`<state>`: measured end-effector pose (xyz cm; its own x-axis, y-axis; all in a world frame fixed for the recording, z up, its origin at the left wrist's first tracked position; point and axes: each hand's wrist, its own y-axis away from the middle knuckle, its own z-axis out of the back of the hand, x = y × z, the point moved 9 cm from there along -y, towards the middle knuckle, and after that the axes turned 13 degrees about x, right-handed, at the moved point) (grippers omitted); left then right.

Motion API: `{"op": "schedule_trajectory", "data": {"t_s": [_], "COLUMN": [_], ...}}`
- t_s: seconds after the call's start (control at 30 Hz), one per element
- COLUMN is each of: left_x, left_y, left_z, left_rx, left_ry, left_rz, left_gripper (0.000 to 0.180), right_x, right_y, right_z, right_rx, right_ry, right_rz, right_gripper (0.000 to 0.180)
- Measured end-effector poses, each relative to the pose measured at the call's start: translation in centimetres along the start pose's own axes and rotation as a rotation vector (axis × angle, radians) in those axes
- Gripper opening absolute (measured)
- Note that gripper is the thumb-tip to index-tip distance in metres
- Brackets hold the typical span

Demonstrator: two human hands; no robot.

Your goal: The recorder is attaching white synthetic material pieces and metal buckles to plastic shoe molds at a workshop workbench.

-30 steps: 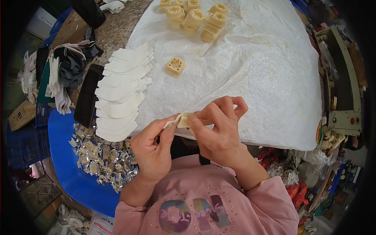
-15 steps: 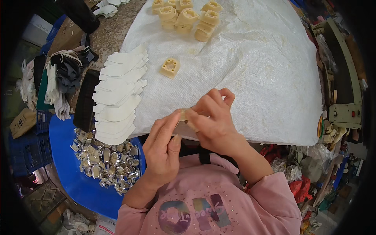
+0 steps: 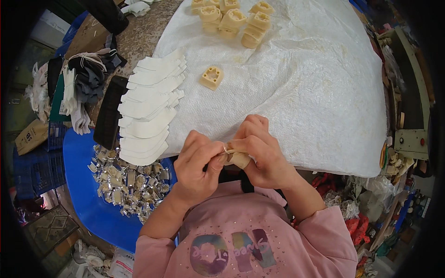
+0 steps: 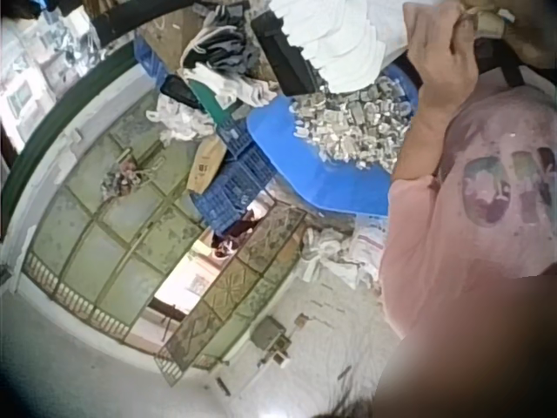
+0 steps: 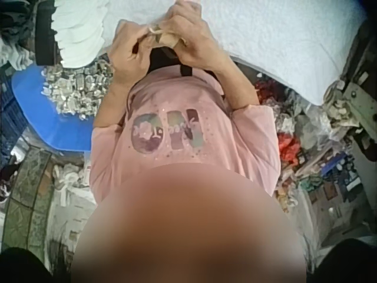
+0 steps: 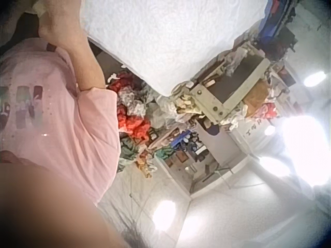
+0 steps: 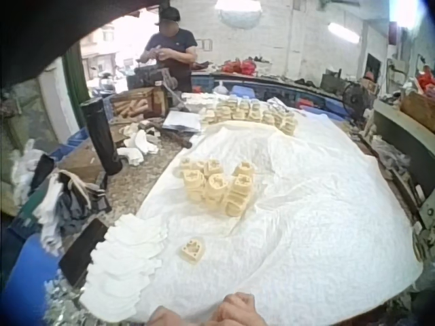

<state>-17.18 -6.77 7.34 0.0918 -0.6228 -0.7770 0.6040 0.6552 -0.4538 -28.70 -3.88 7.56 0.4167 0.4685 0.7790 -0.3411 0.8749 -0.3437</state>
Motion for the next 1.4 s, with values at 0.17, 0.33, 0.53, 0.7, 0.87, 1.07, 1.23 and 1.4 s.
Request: {"op": "schedule_trajectory", "data": {"t_s": [0.17,0.33,0.53,0.7,0.87,1.07,1.23,1.4], "left_x": [-0.8,-0.6,-0.8,0.3,-1.6,-2.0,-2.6,-3.5], "left_y": [-0.3,-0.7,0.1,1.3,0.9,0.9,0.3,0.0], "left_z": [-0.3,-0.3,1.2,3.7,3.0,0.6,-0.1,-1.1], "left_rx": [0.086,0.077,-0.021,-0.2,-0.22,0.011,0.043,0.079], "left_ry": [-0.131,0.042,-0.15,-0.12,0.027,0.1,-0.086,-0.292], "left_rz": [-0.089,-0.001,-0.084,-0.014,-0.07,-0.15,-0.153,-0.198], "left_gripper": [0.009,0.01,0.021,0.028,0.03,0.029,0.026,0.021], "right_x": [0.5,0.4,1.0,1.2,-4.7,-3.6,-3.5,-2.9], "right_y": [-0.1,0.1,-0.1,1.1,4.8,4.6,5.3,4.3], "right_z": [-1.2,-0.4,0.6,1.7,-2.5,-2.9,-2.7,-2.3], "right_rx": [0.126,0.069,-0.032,-0.134,-0.339,-0.408,-0.4,-0.326], "right_ry": [0.079,0.079,0.115,0.084,-0.872,-1.046,-1.066,-0.986], "right_rz": [0.001,0.025,0.059,0.034,-0.395,-0.288,-0.289,-0.286], "right_gripper": [0.032,0.03,0.031,0.03,0.022,0.024,0.026,0.028]}}
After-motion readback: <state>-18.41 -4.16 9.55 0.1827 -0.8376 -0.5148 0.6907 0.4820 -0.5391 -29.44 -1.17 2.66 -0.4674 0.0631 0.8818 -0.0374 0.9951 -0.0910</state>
